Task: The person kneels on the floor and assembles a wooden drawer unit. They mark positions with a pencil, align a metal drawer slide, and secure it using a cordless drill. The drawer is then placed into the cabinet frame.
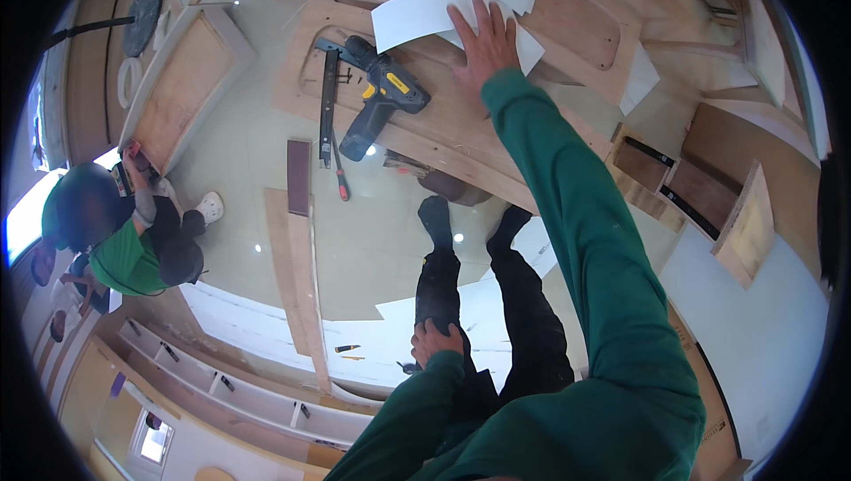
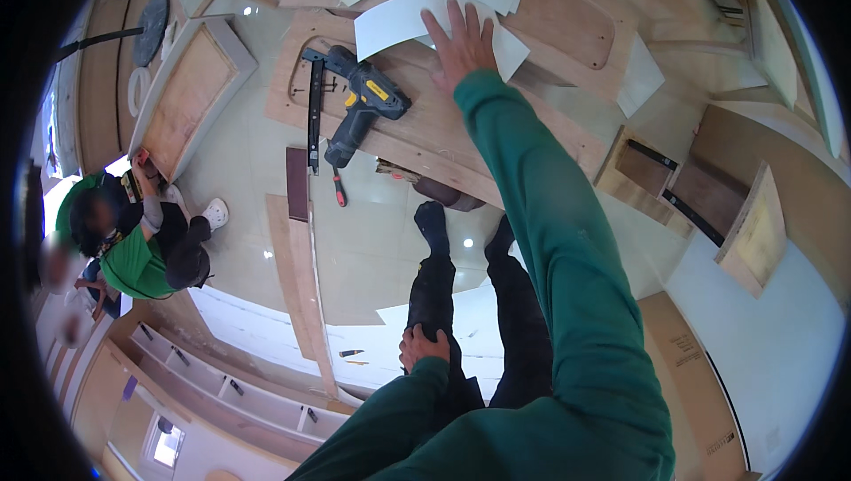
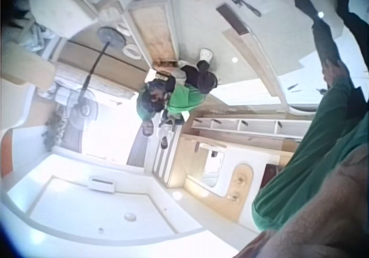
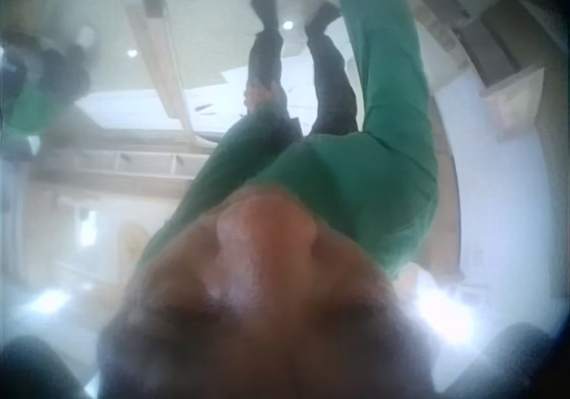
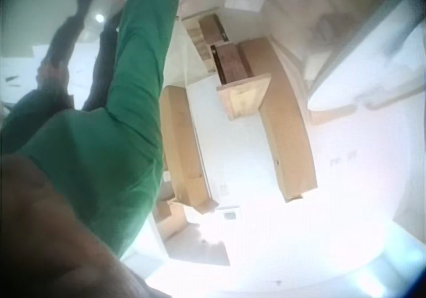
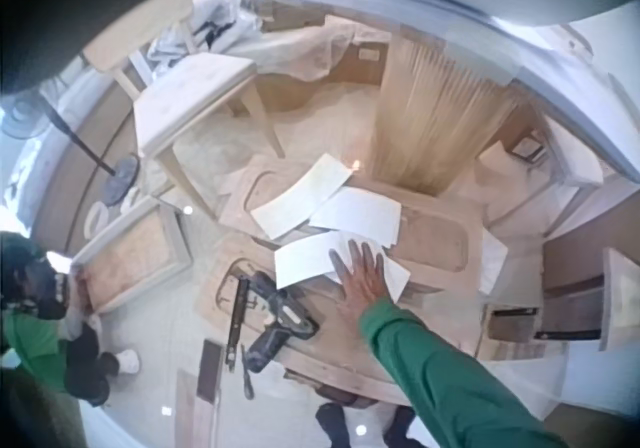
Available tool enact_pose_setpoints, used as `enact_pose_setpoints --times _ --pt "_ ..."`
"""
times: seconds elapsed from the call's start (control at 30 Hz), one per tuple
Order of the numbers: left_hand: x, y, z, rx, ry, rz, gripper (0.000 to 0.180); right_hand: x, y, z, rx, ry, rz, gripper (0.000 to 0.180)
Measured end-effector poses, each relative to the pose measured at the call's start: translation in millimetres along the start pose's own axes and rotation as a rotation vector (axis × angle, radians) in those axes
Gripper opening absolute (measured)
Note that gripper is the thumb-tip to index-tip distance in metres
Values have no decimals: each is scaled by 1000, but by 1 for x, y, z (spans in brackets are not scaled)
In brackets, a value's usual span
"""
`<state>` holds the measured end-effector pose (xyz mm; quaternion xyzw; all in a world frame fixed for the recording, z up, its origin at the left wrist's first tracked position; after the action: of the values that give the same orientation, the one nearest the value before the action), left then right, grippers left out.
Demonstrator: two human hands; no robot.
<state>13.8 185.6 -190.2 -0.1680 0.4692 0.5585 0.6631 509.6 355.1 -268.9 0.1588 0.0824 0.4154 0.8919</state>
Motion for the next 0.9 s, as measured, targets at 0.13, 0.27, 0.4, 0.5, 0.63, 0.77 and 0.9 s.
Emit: enact_pose_setpoints --times 0.13,0.27,0.4,0.5,0.63,0.77,0.9 --pt "4 4 1 -2 5 4 58 40 -2 -26 -101 107 -72 95" --pt "7 5 6 -18 45 17 60 45 -19 -49 -136 135 -69 71" --pt "7 9 4 -18 26 10 57 43 -11 -18 -1 190 29 43" --pt "6 6 4 -43 26 19 56 28 14 28 -25 350 -53 58" --pt "4 3 10 -64 22 21 56 29 -1 78 -24 58 -64 53" --pt "15 6 17 -45 45 4 57 101 -39 66 -57 -79 -23 75" --pt "15 10 15 -63 77 27 60 125 -26 14 -261 326 -78 85"
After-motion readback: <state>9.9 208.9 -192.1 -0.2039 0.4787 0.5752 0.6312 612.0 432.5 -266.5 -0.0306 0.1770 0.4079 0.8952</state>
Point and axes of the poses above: each hand's wrist, its own x-axis towards the middle knuckle, its own z-axis out of the back of the hand, y = z × x, the point moved 7 cm from there along x, towards the middle knuckle, and after that the axes turned 7 degrees about x, right-handed, at the moved point
